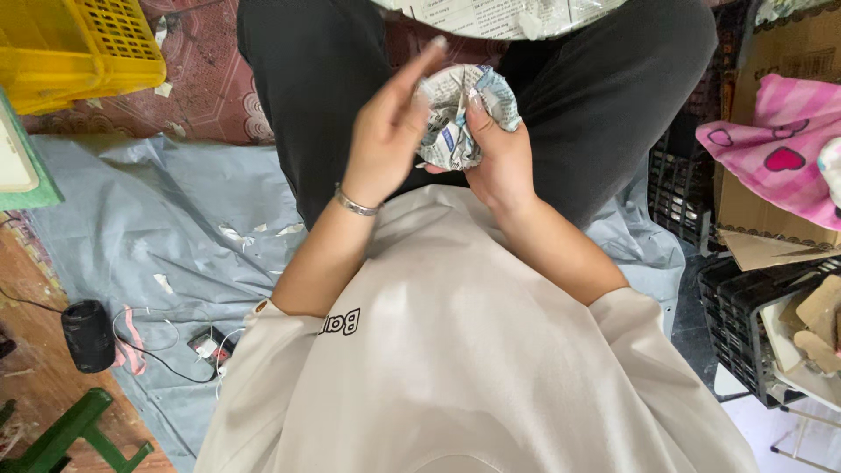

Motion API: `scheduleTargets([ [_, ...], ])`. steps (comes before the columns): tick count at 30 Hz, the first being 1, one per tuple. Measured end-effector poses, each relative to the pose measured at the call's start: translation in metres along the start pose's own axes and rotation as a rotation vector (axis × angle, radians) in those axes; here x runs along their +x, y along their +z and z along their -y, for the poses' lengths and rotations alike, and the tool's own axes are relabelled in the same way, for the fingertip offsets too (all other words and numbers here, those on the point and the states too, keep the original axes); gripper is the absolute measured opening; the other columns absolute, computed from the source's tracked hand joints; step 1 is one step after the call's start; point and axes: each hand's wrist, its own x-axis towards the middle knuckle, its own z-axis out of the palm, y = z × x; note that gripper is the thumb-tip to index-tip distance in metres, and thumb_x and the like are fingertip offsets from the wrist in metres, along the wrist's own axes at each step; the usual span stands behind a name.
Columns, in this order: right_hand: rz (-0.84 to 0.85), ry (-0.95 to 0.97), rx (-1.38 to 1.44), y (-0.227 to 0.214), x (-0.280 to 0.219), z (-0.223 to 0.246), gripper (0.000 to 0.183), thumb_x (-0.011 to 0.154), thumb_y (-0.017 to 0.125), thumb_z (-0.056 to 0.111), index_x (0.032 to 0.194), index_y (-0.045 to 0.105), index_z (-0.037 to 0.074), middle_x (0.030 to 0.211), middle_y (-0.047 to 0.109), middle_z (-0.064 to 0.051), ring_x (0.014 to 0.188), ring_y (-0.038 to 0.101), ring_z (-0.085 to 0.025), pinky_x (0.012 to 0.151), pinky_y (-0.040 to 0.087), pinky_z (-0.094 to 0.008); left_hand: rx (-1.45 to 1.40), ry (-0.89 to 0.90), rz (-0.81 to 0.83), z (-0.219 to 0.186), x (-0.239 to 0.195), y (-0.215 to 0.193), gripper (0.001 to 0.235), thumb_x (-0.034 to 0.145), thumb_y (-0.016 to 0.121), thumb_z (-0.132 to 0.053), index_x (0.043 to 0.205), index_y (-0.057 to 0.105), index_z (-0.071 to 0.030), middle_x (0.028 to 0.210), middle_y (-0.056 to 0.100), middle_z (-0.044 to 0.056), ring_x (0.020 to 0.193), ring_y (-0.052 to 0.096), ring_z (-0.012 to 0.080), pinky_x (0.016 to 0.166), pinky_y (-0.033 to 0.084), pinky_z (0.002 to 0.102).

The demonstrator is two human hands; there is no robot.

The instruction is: The person sits on the floor and wraps various ceramic items, including cups and small bowls, with newspaper. They pick up each item, fold a sheet of newspaper around it, and place the wrapped item on a nearby table.

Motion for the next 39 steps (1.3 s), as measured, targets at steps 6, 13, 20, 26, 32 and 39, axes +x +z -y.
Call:
scheduleTargets([
  [6,-0.103,0.007,-0.041,-0.012,0.005,0.001,0.031,0.107,0.064,0.015,0.134,0.058,-0.001,0.121,0.070,-0.010,0.106,0.070,-0.021,0.094,0.058,-0.038,0.031,-0.030,0.060,-0.005,-0.007,0.013,0.076,0.092,0.081,-0.017,0.154,0.037,-0.009,0.141,0.061,0.016,0.120,0.069,0.0220,0.092,0.063,0.031],
  [13,-0.066,0.135,-0.016,-0.014,0.014,0.014,0.034,0.103,0.058,0.026,0.130,0.056,0.006,0.116,0.071,-0.011,0.098,0.075,-0.025,0.075,0.066,-0.050,0.162,-0.030,-0.106,0.012,0.006,0.028,0.043,0.104,0.071,-0.012,0.143,0.055,-0.011,0.125,0.075,0.011,0.114,0.078,0.0224,0.095,0.061,0.033],
  [20,-0.227,0.024,-0.146,-0.028,0.030,0.015,0.028,0.105,0.065,0.015,0.127,0.061,-0.001,0.105,0.072,-0.012,0.084,0.073,-0.023,0.065,0.063,-0.044,0.403,0.041,-0.052,0.032,0.026,0.036,0.043,0.107,0.064,-0.013,0.148,0.049,-0.012,0.130,0.072,0.014,0.107,0.075,0.0309,0.089,0.059,0.035],
  [26,-0.293,-0.032,-0.180,-0.048,0.043,0.020,0.028,0.099,0.070,0.008,0.124,0.063,-0.003,0.103,0.073,-0.012,0.079,0.072,-0.020,0.060,0.061,-0.036,0.353,0.077,0.215,0.032,0.041,0.023,0.081,0.095,0.072,-0.020,0.161,0.027,-0.006,0.130,0.067,0.023,0.112,0.070,0.0389,0.095,0.055,0.041],
  [32,-0.315,0.042,-0.102,-0.061,0.053,0.019,0.030,0.095,0.071,0.005,0.122,0.064,-0.006,0.106,0.074,-0.012,0.087,0.073,-0.019,0.075,0.061,-0.035,0.314,0.144,0.358,0.039,0.054,0.017,0.090,0.097,0.072,-0.021,0.163,0.014,0.000,0.141,0.057,0.033,0.124,0.063,0.0468,0.099,0.053,0.043],
  [39,-0.239,-0.048,-0.236,-0.069,0.057,0.017,0.032,0.097,0.073,0.008,0.124,0.063,-0.005,0.111,0.072,-0.009,0.096,0.069,-0.014,0.087,0.059,-0.032,0.336,-0.034,0.236,0.059,0.051,0.032,0.073,0.104,0.061,-0.016,0.162,0.020,-0.002,0.136,0.063,0.030,0.118,0.069,0.0433,0.095,0.057,0.042],
])
